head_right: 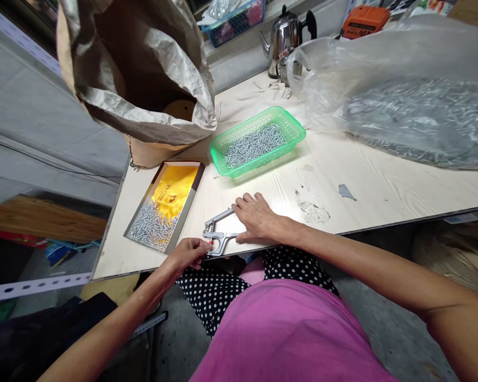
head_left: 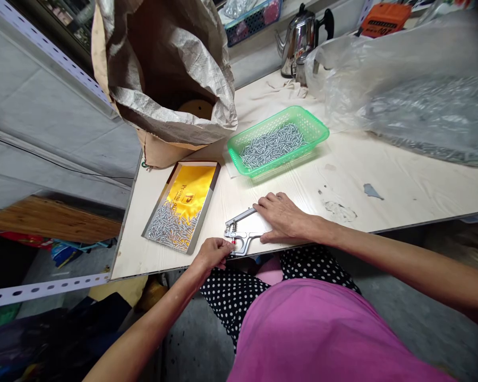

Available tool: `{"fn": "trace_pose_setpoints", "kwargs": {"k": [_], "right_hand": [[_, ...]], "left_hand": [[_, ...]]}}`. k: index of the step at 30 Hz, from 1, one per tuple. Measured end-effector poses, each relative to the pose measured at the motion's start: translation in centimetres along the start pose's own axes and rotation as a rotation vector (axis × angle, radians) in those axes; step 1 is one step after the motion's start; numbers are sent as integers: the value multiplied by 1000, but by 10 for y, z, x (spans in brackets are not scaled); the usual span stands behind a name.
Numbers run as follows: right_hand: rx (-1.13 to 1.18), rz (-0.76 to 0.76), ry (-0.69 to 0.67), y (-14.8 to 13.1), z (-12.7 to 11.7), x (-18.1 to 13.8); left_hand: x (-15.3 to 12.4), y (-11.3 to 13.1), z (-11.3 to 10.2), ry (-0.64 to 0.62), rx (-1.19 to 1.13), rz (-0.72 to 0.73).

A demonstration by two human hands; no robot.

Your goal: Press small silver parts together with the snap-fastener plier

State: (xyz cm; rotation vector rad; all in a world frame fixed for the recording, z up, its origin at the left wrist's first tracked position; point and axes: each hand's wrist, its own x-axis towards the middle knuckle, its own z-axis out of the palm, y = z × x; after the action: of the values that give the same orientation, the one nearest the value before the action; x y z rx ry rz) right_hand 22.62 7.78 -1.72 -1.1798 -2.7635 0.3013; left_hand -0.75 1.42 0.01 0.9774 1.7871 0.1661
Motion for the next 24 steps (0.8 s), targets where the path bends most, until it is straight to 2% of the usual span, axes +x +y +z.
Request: {"fn": "trace_pose_setpoints", "kwargs": {"k": [12, 15, 17, 20, 22, 24], "right_hand": [[20, 7, -32, -7, -4, 0], [30, 7, -40, -9, -4, -1], [38, 11, -50, -10, -4, -2], [43, 18, -61, -12, -5, -2], [42, 23, -60, -13, -5, -2], [42, 30, -55, -15, -5, -2]], "left_hand": [[-4, -7, 2, 19, -60, 40], [-9, -9, 2, 72, 33, 68], [-15, -9, 4, 206, 202, 232], [-24, -3, 11, 393, 451, 611], [-23, 5, 18, 397, 581, 804], [-15, 15, 25, 358, 717, 931]]}}
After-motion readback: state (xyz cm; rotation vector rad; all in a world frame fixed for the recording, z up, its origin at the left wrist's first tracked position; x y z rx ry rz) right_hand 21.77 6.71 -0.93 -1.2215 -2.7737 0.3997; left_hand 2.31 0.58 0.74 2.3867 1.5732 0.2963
